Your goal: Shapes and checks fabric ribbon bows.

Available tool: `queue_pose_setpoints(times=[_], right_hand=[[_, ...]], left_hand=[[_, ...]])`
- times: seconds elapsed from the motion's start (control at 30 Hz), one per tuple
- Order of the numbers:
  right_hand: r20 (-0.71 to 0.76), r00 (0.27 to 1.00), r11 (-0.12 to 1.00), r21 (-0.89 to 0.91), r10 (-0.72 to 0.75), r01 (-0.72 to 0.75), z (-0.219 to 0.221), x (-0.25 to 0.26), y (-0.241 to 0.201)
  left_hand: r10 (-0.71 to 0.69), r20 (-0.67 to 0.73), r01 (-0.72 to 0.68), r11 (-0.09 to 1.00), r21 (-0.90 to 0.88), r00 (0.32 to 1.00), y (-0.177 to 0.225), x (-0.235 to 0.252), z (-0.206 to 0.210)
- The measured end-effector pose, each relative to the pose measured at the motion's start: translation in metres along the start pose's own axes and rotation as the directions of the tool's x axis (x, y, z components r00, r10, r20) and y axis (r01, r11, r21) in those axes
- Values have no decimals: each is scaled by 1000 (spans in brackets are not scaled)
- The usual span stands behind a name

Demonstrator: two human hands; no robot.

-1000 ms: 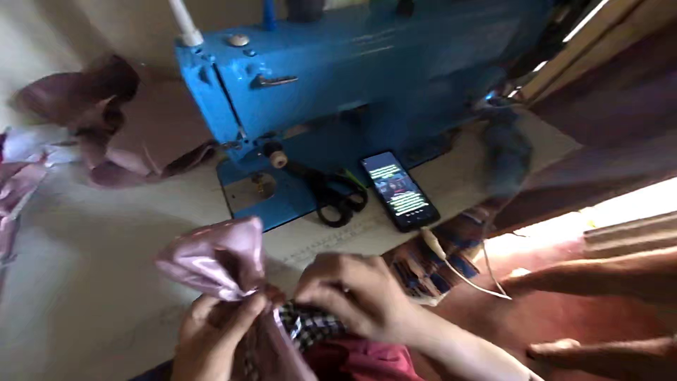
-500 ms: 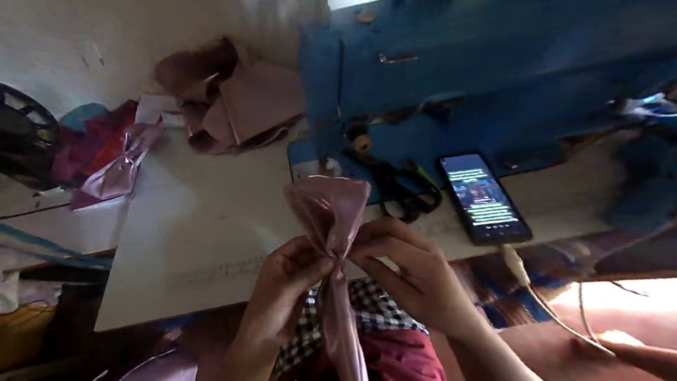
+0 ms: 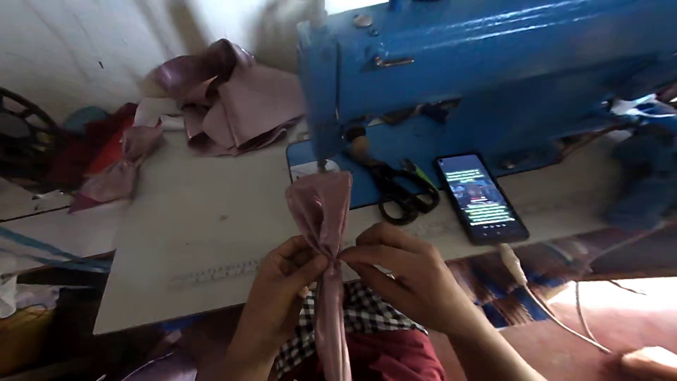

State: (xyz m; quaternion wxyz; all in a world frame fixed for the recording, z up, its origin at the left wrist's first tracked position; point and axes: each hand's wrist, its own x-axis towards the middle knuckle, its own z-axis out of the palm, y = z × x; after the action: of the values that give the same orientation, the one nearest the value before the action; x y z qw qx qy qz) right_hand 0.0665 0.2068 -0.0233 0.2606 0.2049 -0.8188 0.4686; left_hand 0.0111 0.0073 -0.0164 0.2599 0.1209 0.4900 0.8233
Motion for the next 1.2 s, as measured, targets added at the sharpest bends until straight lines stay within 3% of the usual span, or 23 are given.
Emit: queue_pose_setpoints(times=[0.2, 0.47, 0.67, 0.77, 0.9, 1.0, 1.1, 1.2], right_hand=[[-18, 1000, 1000, -25, -9, 9, 2, 0, -4], [-49, 999, 992, -125, -23, 16, 6, -2, -2], [-86, 995, 989, -143, -55, 43, 14, 3, -8], [-45, 999, 992, -122, -30, 24, 14, 5, -7], [-31, 1000, 928, -371, 2, -13, 20, 8, -9], [-13, 996, 837, -544, -83, 63, 25, 10, -11], [-4, 973, 896, -390, -233, 213, 20, 10, -14], [-104, 987, 988, -107, -126, 115, 1, 11, -11]], left_hand=[[-22, 13, 22, 1000, -17, 1000, 0, -1, 3], [-26, -113, 32, 998, 51, 993, -1, 2, 10], [74, -214, -28, 977, 212, 974, -9, 4, 17], [192, -187, -124, 937, 325, 963, -12, 4, 16], [285, -130, -191, 855, 481, 950, -23, 8, 11], [284, -110, -202, 860, 468, 952, -29, 10, 10], [255, -91, -195, 888, 417, 963, -28, 11, 9], [200, -122, -156, 940, 303, 972, -23, 11, 10]])
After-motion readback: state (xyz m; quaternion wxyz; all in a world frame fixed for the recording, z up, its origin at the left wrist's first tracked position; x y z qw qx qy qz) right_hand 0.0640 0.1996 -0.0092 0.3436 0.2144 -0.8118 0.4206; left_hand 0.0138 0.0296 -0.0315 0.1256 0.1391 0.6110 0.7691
